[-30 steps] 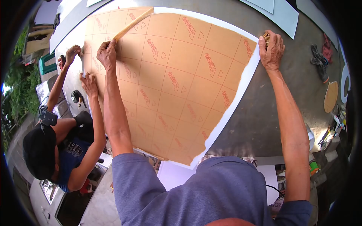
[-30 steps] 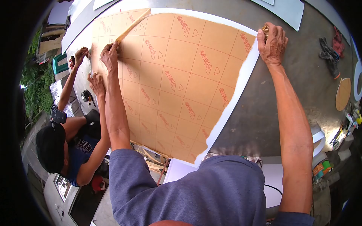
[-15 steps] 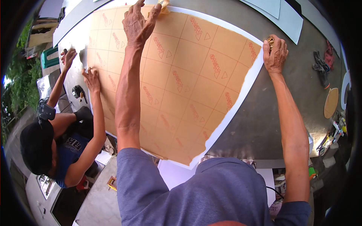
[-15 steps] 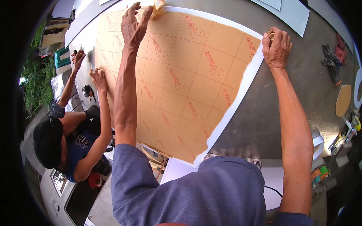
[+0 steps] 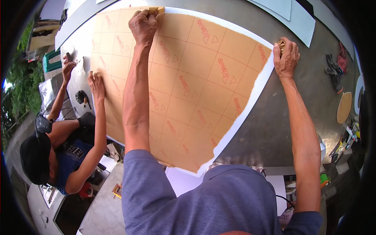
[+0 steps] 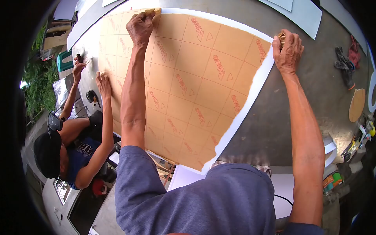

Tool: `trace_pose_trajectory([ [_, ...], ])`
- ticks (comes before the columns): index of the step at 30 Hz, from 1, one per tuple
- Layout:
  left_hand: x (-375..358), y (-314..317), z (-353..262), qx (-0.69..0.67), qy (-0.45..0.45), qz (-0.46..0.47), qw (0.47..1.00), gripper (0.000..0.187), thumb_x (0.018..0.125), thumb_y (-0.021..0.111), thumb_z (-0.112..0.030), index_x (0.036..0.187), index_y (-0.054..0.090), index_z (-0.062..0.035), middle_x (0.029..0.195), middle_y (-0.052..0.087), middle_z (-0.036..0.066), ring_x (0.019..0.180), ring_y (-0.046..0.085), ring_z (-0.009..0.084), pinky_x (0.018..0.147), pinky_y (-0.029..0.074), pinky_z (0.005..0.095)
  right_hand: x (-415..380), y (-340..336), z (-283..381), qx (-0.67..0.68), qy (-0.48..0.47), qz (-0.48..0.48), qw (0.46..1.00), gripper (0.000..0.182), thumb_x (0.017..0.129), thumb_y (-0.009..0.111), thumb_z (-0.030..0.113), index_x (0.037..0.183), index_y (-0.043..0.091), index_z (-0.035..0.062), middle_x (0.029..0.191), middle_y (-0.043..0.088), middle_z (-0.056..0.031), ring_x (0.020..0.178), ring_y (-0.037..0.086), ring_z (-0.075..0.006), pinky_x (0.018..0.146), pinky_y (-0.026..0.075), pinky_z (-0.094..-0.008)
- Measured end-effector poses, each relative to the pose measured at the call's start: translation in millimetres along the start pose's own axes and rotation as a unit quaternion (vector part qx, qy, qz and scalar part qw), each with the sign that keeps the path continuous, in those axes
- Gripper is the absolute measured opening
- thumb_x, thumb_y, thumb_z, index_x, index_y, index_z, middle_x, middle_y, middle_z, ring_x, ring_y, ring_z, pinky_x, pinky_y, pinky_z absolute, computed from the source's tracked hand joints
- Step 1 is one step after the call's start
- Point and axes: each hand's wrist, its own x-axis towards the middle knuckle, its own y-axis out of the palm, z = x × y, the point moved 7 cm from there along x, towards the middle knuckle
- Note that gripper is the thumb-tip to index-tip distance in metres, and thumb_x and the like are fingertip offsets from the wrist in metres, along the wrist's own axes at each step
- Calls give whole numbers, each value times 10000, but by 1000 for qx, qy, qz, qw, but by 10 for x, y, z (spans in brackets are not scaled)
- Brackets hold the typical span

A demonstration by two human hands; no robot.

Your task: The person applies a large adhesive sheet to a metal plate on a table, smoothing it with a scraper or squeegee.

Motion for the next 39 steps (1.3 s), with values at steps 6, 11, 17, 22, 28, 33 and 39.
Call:
trace_pose_trajectory([
  [6,1,-62,368,-25,-88,8,996,298,867,822,-291,852,774,3,699,668,55,593,573,133,597,482,315,-5,5,0,-1,-5,-3,1000,358,941,639,319,1253,557,163,1123,560,-76,1112,556,-299,935,413,-491],
  [11,27,-108,591,-19,-134,14,991,347,871,820,-348,932,797,-7,690,694,55,601,585,110,613,493,290,-2,-1,7,-2,-3,3,1000,353,943,637,313,1252,557,161,1118,562,-77,1106,557,-299,931,416,-490],
  [17,97,-210,747,-10,-143,-1,990,331,870,809,-348,915,802,-20,621,653,28,582,565,98,601,484,284,11,-26,41,-4,-4,2,1000,337,950,631,305,1245,560,159,1114,562,-77,1105,558,-297,925,418,-487],
  [22,55,-316,870,-2,-210,24,977,307,845,808,-304,882,790,0,668,689,85,607,609,158,648,508,322,16,-41,60,-4,-9,0,1000,333,955,626,303,1246,560,156,1116,562,-81,1106,557,-302,925,419,-483],
  [28,-17,-391,1055,-5,-224,-8,975,336,832,817,-317,814,766,15,600,640,64,565,545,148,608,477,329,13,-30,38,-2,-9,1,1000,336,956,624,306,1248,560,151,1120,561,-87,1106,557,-307,927,418,-487],
  [33,-30,-456,1217,-22,-260,-2,965,308,844,812,-293,793,765,7,572,599,34,545,503,113,574,451,304,13,-38,58,-4,-11,0,1000,338,957,619,313,1247,561,149,1117,560,-88,1100,557,-309,925,419,-487],
  [39,-16,-526,1531,-63,-295,-1,953,282,846,819,-278,772,770,-10,562,571,0,534,485,83,549,428,285,11,-32,40,-5,-4,5,1000,333,960,614,312,1244,559,146,1109,556,-88,1097,554,-310,923,419,-485],
])
